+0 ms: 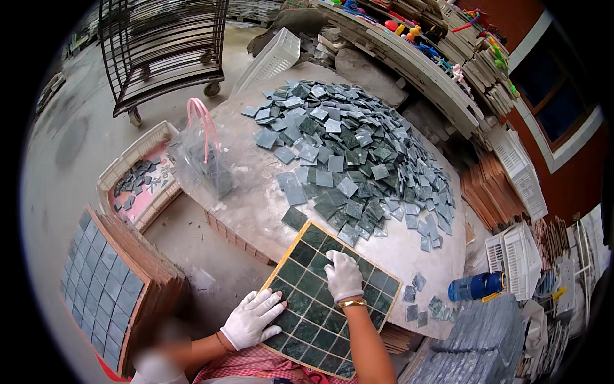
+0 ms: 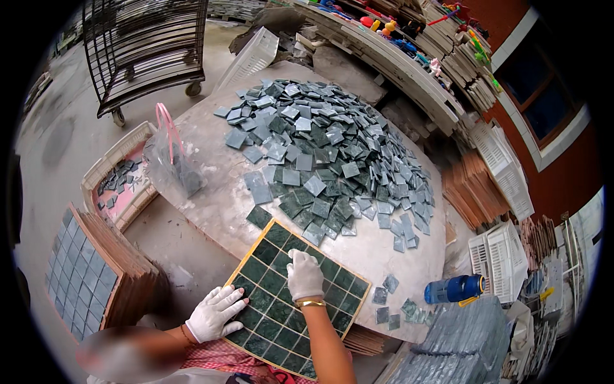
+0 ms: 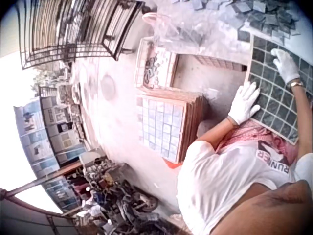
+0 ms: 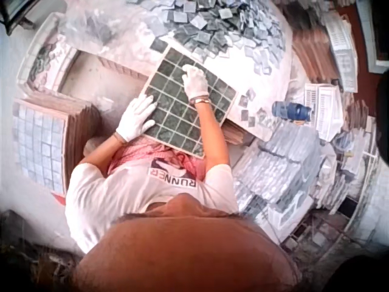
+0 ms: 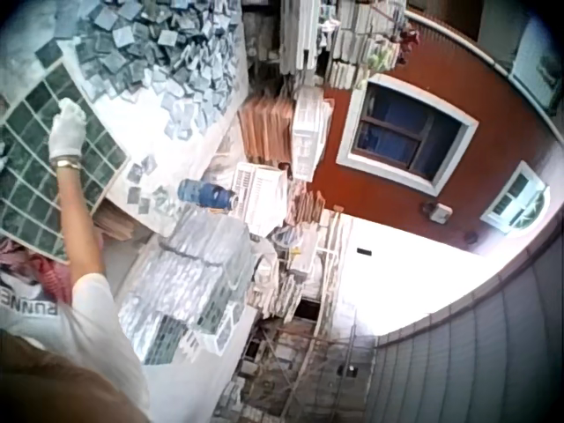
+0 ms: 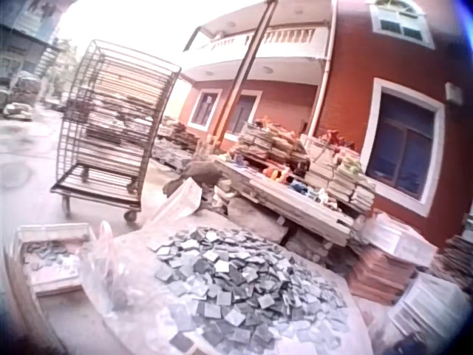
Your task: The person places small square tiles one by one into a yellow grid frame, filling the grid cells. After completing one grid, the person flips it over and sets it aside, then repeats the process with a second grid frame.
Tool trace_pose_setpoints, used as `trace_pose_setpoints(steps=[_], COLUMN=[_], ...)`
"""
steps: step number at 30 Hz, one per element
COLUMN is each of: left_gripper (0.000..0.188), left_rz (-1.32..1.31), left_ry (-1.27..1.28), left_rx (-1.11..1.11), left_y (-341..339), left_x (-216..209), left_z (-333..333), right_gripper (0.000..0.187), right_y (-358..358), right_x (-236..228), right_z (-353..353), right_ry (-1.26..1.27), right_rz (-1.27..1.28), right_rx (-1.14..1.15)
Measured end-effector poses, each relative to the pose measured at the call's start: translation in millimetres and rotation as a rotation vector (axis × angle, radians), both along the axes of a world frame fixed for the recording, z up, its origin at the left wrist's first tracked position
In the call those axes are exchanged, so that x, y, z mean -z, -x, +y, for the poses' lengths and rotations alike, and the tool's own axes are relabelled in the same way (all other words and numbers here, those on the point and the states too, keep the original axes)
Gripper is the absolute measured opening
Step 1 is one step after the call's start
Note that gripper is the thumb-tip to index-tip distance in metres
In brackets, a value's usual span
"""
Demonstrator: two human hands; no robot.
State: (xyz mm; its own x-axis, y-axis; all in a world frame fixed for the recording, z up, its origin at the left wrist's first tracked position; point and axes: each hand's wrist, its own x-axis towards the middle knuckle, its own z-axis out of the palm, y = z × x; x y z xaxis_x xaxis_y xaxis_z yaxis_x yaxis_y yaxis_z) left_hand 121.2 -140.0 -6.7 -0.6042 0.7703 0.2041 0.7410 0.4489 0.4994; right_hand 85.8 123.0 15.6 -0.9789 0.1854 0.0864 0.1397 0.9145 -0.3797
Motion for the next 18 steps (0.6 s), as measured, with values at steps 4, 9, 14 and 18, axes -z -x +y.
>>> trace_pose_setpoints(steps=[4, 9, 14, 18], left_gripper=[0.057, 0.057, 0.070, 0.057], left_rz=[-0.006, -0.039, -0.129, -0.512], left_ry=[-0.009, -0.014, -0.287, -0.492], left_rx=[-0.028, -0.026, -0.209, -0.226], left_y=[-1, 1, 2, 2], left_x=[1, -1, 0, -26], left_z=[3, 1, -1, 7], right_gripper=[0.039, 0.033, 0.020, 0.024], right_y=[10, 23, -6, -44], right_x=[-4, -27, -60, -73], right_z=[1, 4, -26, -62], right_ry=[0.011, 0.087, 0.096, 0.551], right_rz=[-0.129, -0.288, -0.098, -0.235], right_rx=[0.024, -0.023, 0.033, -0.337])
